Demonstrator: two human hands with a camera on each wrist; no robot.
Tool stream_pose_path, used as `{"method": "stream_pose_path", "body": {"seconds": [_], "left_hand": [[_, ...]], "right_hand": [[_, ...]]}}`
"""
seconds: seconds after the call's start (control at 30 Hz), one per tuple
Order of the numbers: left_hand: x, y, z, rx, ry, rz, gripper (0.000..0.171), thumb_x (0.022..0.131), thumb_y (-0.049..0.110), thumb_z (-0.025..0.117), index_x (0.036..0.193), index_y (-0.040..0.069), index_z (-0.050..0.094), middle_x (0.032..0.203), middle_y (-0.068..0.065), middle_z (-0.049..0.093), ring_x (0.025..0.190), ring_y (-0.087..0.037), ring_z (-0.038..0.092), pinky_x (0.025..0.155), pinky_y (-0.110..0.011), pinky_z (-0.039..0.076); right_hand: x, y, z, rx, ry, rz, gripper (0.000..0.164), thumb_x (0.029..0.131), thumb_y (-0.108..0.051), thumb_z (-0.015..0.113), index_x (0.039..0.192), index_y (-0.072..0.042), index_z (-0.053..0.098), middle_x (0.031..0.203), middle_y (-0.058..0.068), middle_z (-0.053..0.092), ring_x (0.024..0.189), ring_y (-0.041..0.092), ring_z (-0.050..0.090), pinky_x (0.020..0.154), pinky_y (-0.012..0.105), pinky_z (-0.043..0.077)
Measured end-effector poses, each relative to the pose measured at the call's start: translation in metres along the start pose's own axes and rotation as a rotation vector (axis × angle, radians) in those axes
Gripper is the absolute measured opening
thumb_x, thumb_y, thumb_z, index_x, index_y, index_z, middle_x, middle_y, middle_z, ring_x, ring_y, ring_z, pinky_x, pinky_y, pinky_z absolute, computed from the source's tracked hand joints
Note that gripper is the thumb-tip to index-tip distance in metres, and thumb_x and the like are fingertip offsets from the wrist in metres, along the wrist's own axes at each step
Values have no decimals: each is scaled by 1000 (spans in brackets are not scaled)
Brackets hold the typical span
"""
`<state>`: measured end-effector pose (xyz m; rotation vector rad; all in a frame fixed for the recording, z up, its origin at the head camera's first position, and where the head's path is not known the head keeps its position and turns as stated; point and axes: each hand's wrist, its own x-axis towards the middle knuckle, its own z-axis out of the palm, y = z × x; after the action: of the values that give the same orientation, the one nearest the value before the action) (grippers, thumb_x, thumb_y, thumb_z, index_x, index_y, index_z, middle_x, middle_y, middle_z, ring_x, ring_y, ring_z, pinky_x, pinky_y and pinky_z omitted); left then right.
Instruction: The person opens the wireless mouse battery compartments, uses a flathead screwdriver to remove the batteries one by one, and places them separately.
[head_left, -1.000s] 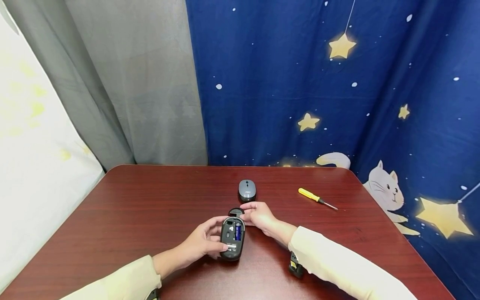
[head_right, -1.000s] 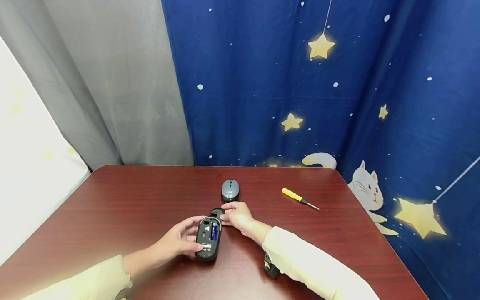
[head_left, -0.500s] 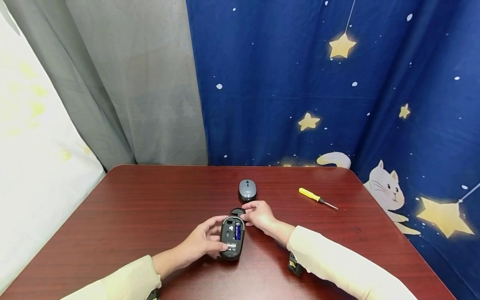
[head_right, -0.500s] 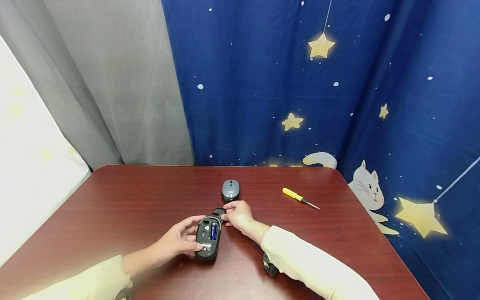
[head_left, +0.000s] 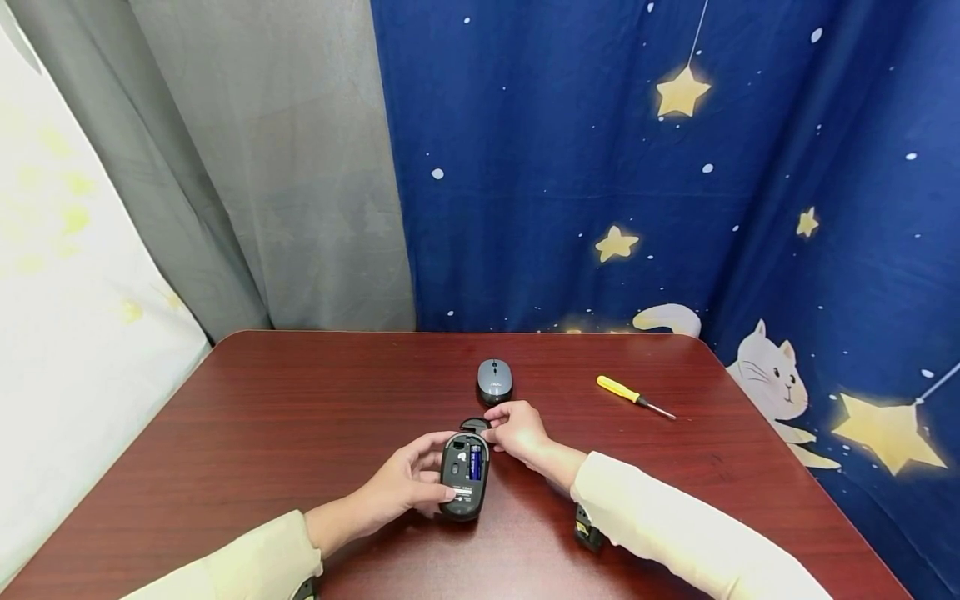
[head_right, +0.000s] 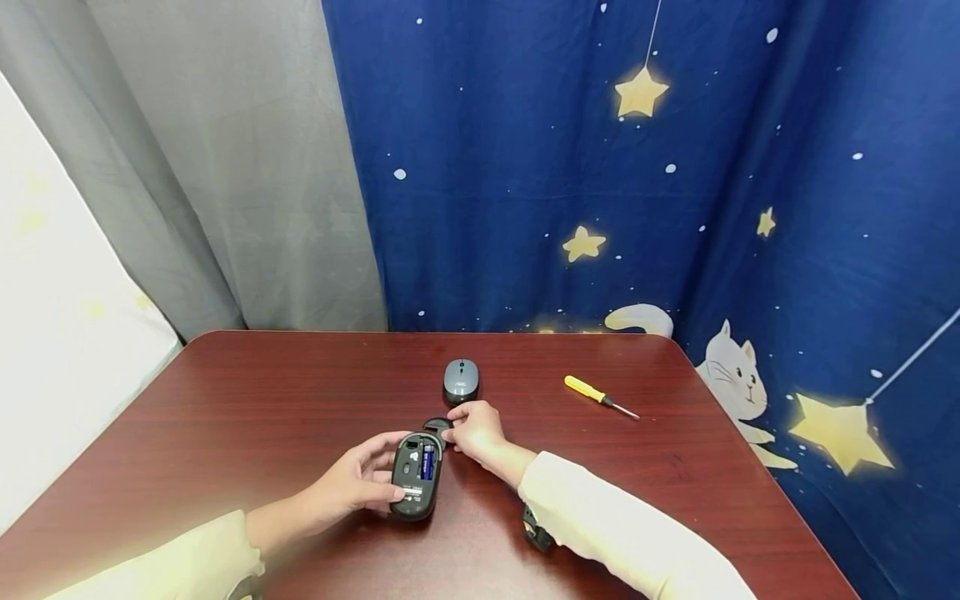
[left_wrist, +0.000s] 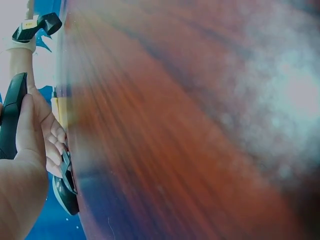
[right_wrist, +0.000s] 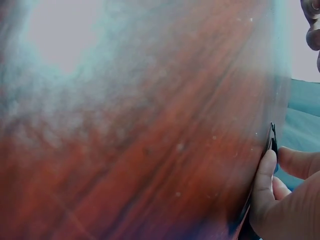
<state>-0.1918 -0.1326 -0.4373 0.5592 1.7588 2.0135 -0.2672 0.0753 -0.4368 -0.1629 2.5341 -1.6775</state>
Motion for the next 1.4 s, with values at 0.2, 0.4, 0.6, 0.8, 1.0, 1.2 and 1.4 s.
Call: {"method": "stream_pose_path", "body": {"seconds": [0.2, 0.4, 0.6, 0.8, 1.0, 1.2, 1.4], "left_hand": [[0, 0, 0, 1, 3, 5, 75, 81, -7, 69, 146, -2, 30, 114, -19, 59, 93, -28, 67, 61, -34, 56], [0, 0, -1, 14, 2, 2, 75, 81, -6, 69, 146, -2, 30, 114, -19, 59, 92, -27, 67, 59, -33, 55], [0, 0, -1, 16, 2, 0, 75, 82, -5, 69, 146, -1, 31, 114, -18, 60, 92, -26, 67, 58, -32, 55], [-1, 0, -2, 15, -3, -6, 75, 82, -5, 70, 146, -1, 30, 114, -18, 60, 91, -25, 67, 58, -32, 54], [0, 1, 0, 15, 3, -6, 75, 82, -5, 69, 146, -1, 31, 114, -18, 60, 90, -25, 67, 57, -31, 54], [0, 1, -1, 19, 7, -11, 75, 81, -5, 69, 146, 0, 31, 113, -17, 60, 87, -23, 66, 55, -30, 53], [0, -1, -2, 38, 14, -22, 74, 81, -4, 71, 145, 1, 33, 113, -17, 60, 87, -24, 66, 56, -32, 53]], "right_hand": [[1, -1, 0, -35, 9, -5, 26, 73, 10, 75, 98, 7, 69, 76, 7, 62, 62, 12, 61, 54, 29, 55], [1, -1, -1, -46, 8, -5, 25, 73, 9, 76, 97, 7, 69, 76, 7, 62, 62, 12, 61, 54, 29, 56], [1, 0, -2, -40, 7, -2, 24, 74, 10, 75, 97, 8, 68, 76, 7, 63, 63, 12, 62, 55, 29, 56], [0, -1, -2, -29, 5, -1, 25, 74, 9, 75, 98, 9, 68, 77, 7, 63, 63, 12, 62, 56, 30, 56], [0, 0, -4, -21, -5, -8, 24, 76, 8, 75, 99, 9, 68, 77, 8, 64, 63, 12, 62, 57, 31, 57], [1, 0, -10, 0, -13, 5, 24, 77, 6, 74, 100, 10, 68, 77, 8, 65, 63, 14, 63, 59, 31, 57], [3, -4, -18, 35, -11, 34, 26, 79, 7, 73, 104, 11, 66, 80, 9, 66, 68, 21, 67, 63, 33, 57]]}}
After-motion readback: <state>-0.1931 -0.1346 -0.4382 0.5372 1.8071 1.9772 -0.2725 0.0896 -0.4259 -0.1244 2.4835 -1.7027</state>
